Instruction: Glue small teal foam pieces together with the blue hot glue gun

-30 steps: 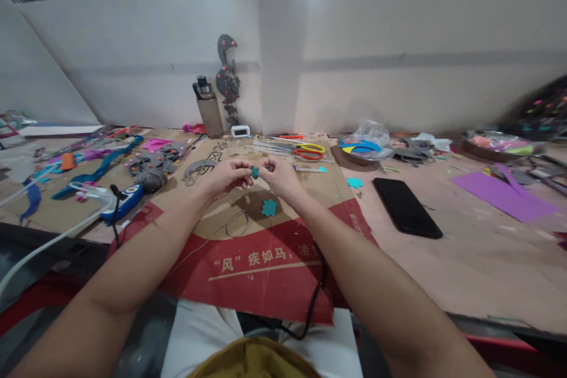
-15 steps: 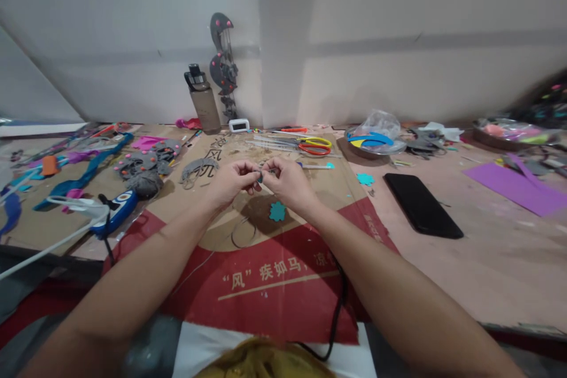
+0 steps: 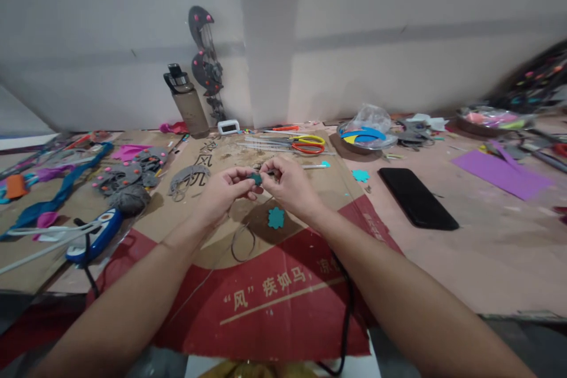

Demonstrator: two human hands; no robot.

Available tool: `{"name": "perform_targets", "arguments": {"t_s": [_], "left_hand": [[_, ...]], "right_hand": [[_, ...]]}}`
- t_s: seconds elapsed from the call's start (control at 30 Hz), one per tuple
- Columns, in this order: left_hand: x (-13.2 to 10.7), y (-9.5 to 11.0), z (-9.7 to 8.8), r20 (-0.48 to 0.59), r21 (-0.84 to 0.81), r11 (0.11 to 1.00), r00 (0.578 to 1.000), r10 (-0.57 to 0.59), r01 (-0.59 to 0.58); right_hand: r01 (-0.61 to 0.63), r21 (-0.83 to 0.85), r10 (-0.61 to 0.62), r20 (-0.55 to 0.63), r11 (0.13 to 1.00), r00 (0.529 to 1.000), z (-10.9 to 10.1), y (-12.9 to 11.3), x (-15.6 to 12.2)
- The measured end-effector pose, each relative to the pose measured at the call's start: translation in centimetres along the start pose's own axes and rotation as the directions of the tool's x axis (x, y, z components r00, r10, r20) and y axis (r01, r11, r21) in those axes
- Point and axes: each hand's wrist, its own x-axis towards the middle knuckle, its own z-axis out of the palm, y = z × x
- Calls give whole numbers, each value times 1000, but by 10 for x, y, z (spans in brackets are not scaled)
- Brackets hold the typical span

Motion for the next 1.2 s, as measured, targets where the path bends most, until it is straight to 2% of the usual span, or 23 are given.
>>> {"name": "perform_targets", "arguments": {"t_s": [0.17,0.33,0.47,0.6,0.8,0.9,0.97,1.03,1.1,1.2], "left_hand": [[-2,2,1,7,58,997,999,51,-51],[-4,3,1,-45,167,978,990,134,-125],[-4,1,0,-71,273,950,982,175,-150],[-3,4,2,-63,248,962,989,136,-116],[-3,8,1,5,223,973,999,52,-52],[-3,8,-5,-5,376,920,993,121,-110],[-3,10,-8,9,527,829,977,215,-187],[-4,11,-10,46,609,757,963,265,-237],[-4,11,-12,75,602,762,967,245,-240],[-3,9,-13,73,549,814,981,181,-191]], "right_hand": [[69,-35,-70,-21,997,997,2,-3,-2],[134,-54,-136,-42,990,990,5,-7,-5],[114,-82,-118,-42,990,992,6,-7,-6],[67,-58,-69,-39,996,997,6,-6,-5],[70,-102,-73,-33,992,997,7,-2,-3],[123,-135,-126,-15,983,992,6,-3,-4],[163,-153,-165,3,975,986,6,-6,-5],[189,-175,-188,23,966,982,5,-8,-5],[197,-202,-194,35,959,980,5,-8,-6],[206,-227,-203,35,952,979,6,-7,-5]]}}
